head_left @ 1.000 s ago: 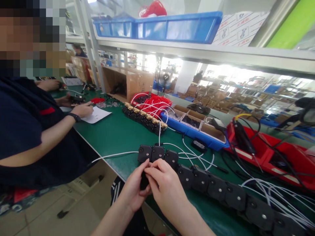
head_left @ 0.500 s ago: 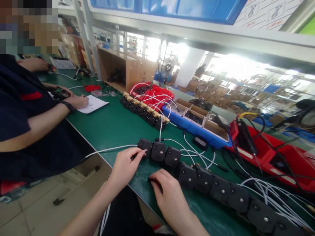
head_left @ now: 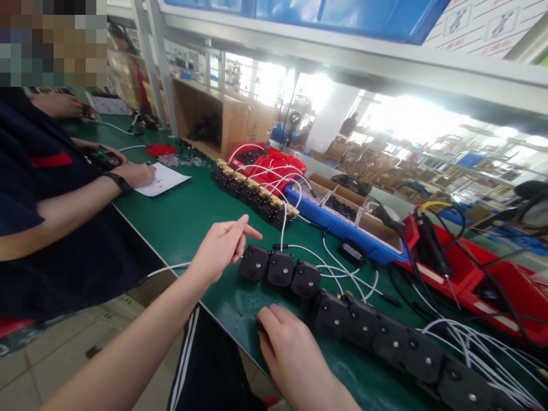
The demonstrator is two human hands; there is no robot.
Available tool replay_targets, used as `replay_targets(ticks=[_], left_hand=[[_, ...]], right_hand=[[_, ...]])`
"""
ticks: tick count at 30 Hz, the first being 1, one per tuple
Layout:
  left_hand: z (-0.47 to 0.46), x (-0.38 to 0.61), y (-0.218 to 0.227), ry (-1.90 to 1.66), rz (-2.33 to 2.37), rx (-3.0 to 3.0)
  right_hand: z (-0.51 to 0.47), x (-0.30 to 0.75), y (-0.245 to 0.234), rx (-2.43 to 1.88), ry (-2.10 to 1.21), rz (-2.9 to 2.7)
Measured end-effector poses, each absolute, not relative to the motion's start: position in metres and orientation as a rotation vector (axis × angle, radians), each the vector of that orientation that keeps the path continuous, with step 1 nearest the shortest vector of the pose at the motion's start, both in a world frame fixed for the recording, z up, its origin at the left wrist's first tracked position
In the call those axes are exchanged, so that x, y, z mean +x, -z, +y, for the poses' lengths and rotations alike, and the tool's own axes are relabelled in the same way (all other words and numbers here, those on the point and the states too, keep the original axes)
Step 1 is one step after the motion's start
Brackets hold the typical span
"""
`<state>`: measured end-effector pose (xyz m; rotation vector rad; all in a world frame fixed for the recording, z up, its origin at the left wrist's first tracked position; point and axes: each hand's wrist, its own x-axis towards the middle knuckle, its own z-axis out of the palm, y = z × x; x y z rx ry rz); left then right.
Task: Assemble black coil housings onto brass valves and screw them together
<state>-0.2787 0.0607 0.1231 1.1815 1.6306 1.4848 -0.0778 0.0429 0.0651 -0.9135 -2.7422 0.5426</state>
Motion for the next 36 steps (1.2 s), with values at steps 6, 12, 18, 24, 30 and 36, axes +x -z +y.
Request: replay_targets(ticks=[6,12,18,24,30,36], left_hand=[[0.067,-0.285,-0.125,-1.372,1.596,1.232],[0.066,-0.272,-0.127,-1.094,1.728,1.671],[0.078,-0.282,-0.147,-0.809,1.732,1.878],[0.128,-0.297,-0.157,-0.573,1.350,1.866],[0.158,-0.301,-0.138,-0.364,1.148,1.662],[0.167,-0.299,-0.131,-0.244,1.088,1.601]], right_hand=[[0.047,-0.091,-0.070,-0.885,-0.538,-2.774],[0.048,-0.099,-0.072,-0.842,-0.527,-2.756],[0.065,-0.089,-0.099,-0.848,-0.533,-2.547],[0.100,-0.088,-0.111,-0.794,-0.376,-2.361],[0.109,-0.099,-0.097,-0.690,-0.159,-2.387],[0.108,-0.101,-0.096,-0.662,-0.005,-2.410]])
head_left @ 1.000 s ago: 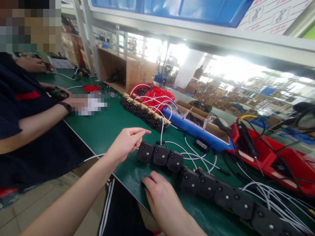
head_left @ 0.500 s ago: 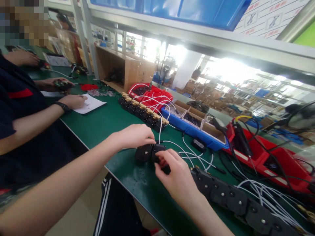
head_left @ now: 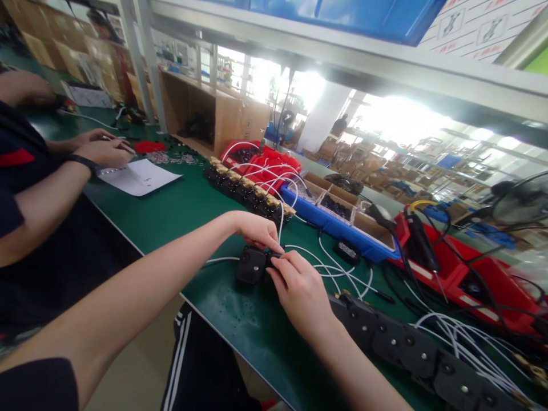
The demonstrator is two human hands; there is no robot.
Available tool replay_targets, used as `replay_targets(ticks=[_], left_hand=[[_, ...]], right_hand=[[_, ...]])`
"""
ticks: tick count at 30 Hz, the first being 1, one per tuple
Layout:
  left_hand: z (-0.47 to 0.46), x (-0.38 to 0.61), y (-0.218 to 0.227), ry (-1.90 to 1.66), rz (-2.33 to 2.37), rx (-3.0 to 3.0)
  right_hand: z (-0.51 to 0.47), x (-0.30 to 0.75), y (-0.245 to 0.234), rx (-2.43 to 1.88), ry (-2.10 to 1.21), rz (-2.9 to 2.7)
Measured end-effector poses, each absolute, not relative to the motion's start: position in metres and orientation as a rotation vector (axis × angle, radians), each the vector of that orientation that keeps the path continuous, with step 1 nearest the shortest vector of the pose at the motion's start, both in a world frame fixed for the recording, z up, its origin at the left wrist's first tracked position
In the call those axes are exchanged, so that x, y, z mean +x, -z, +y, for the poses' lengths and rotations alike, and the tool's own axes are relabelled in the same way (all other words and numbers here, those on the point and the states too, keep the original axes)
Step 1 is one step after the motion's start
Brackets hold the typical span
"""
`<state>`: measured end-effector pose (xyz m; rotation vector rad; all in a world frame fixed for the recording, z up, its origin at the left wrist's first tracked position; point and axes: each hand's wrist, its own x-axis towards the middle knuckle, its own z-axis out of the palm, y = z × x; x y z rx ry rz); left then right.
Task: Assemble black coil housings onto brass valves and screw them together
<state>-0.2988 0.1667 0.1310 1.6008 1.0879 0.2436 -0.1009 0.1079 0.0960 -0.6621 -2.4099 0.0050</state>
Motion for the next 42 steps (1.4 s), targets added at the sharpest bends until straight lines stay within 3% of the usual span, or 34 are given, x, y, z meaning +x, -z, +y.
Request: replay_targets(ticks=[15,22,32,42], left_hand=[[0.172,-0.287,-0.116,-0.091,1.221,1.658],[0.172,-0.283,-0.114,-0.078,1.232,1.642],[0.174,-0.285,-0.106,-0.189,1.050,1.672],[0.168,-0.285,-0.108,-0.268,1.024,1.650]], right_hand=[[0.136,-0.102,-0.127,-0.446,0.137,-2.777],[0.131,-0.107,-0.114,-0.546,0.220,-2.661],[0.140,-0.092,-0.118,-0.348,-0.019,-2.558],[0.135,-0.093,-0.122,-0.371,0.051,-2.618]])
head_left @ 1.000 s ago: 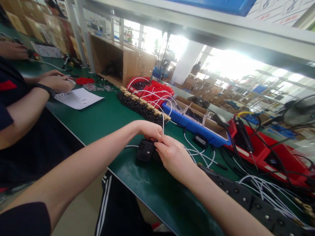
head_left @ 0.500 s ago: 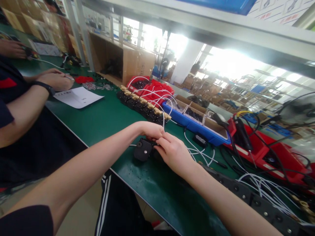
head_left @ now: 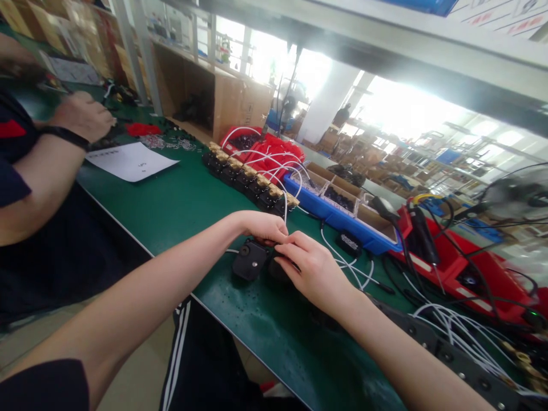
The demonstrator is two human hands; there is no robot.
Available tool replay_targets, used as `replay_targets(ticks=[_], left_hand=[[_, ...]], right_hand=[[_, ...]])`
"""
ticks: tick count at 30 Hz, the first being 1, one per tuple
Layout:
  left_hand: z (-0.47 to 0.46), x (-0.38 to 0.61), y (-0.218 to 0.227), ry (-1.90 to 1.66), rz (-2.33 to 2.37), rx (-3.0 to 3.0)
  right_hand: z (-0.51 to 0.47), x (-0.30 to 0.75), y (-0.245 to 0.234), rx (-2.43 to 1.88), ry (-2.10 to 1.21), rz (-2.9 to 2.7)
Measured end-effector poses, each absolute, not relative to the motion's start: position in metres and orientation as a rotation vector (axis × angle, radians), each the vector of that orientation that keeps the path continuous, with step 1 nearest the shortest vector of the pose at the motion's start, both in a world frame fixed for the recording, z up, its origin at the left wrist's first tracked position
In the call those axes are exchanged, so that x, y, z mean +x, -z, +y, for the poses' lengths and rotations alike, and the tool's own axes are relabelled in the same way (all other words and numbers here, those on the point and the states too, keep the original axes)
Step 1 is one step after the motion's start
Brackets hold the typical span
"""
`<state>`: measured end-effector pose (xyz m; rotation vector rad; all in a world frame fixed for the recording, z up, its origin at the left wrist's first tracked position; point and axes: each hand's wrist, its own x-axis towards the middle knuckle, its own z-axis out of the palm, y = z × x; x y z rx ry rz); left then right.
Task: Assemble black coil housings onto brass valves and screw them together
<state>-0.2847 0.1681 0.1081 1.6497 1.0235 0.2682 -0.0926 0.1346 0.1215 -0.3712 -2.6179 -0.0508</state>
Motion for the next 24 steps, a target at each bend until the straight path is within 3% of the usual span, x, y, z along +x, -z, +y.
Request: replay_targets(ticks=[6,24], left_hand=[[0.169,-0.283,-0.106,-0.257,1.061,1.658],[0.168,-0.284,-0.109,-0.265,1.027,1.680]], right_hand=[[0.130,-0.098,-0.117,-0.467,0.167,-2.589],[0.132,-0.092,-0.122,-0.369,0.047,-2.638]])
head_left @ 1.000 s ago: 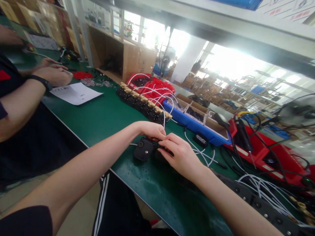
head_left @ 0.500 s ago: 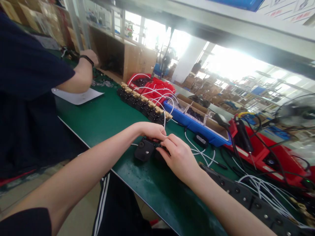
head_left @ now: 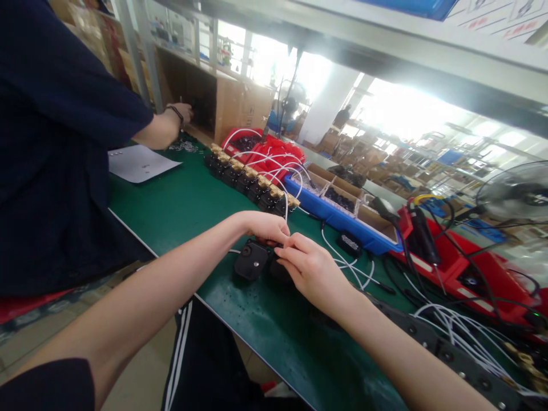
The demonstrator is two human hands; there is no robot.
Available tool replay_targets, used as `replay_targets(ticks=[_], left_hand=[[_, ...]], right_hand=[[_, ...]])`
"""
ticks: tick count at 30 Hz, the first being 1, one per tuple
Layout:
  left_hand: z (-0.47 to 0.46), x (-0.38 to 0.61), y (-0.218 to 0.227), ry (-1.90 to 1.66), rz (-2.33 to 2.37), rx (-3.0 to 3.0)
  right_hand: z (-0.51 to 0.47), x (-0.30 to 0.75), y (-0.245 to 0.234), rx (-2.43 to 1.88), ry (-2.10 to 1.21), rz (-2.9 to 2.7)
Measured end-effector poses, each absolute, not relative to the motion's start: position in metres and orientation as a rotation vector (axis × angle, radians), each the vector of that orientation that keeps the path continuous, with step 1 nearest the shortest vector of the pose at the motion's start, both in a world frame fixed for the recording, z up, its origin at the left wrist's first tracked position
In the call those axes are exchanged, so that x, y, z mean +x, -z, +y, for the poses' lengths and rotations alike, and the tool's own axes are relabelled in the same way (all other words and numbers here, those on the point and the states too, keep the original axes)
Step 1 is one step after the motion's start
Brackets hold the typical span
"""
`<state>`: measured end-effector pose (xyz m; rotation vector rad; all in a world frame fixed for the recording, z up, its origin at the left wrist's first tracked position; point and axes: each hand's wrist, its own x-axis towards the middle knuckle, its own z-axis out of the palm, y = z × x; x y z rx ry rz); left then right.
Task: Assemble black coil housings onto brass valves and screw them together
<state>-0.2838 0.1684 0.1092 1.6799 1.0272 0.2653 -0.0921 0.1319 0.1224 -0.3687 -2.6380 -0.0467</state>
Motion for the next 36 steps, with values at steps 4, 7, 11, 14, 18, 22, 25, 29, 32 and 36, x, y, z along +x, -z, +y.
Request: replay_targets(ticks=[4,7,11,14,18,22,25,29,32,36], left_hand=[[0.169,-0.285,-0.106,-0.251,1.039,1.680],[0.167,-0.283,-0.107,-0.289,1.055,1.666],[0.162,-0.282,-0.111,-0.345,1.089,1.640],[0.159,-0.281,-0.115,-0.363,1.114,1.632],[0.154,-0.279,-0.119,-0.395,1.143,1.627],[0.151,-0.278,-0.122,-0.399,1.156,1.637],[0.151,-0.279,-0.123,-0.393,1.154,1.653],[0.155,-0.280,-0.119,-0.387,1.149,1.664],[0.157,-0.282,-0.115,-0.390,1.145,1.670],[0.157,-0.283,-0.114,-0.393,1.140,1.682]], right_hand=[[0.136,-0.092,-0.124,-0.320,0.077,-2.678],[0.132,-0.093,-0.116,-0.401,0.114,-2.610],[0.118,-0.098,-0.100,-0.582,0.133,-2.440],[0.107,-0.104,-0.092,-0.696,0.124,-2.293],[0.097,-0.110,-0.085,-0.794,0.101,-2.145],[0.090,-0.115,-0.079,-0.860,0.073,-2.050],[0.086,-0.118,-0.073,-0.884,0.042,-1.982],[0.083,-0.119,-0.066,-0.892,0.002,-1.922],[0.082,-0.116,-0.065,-0.870,-0.015,-1.953],[0.084,-0.113,-0.069,-0.855,-0.062,-1.992]])
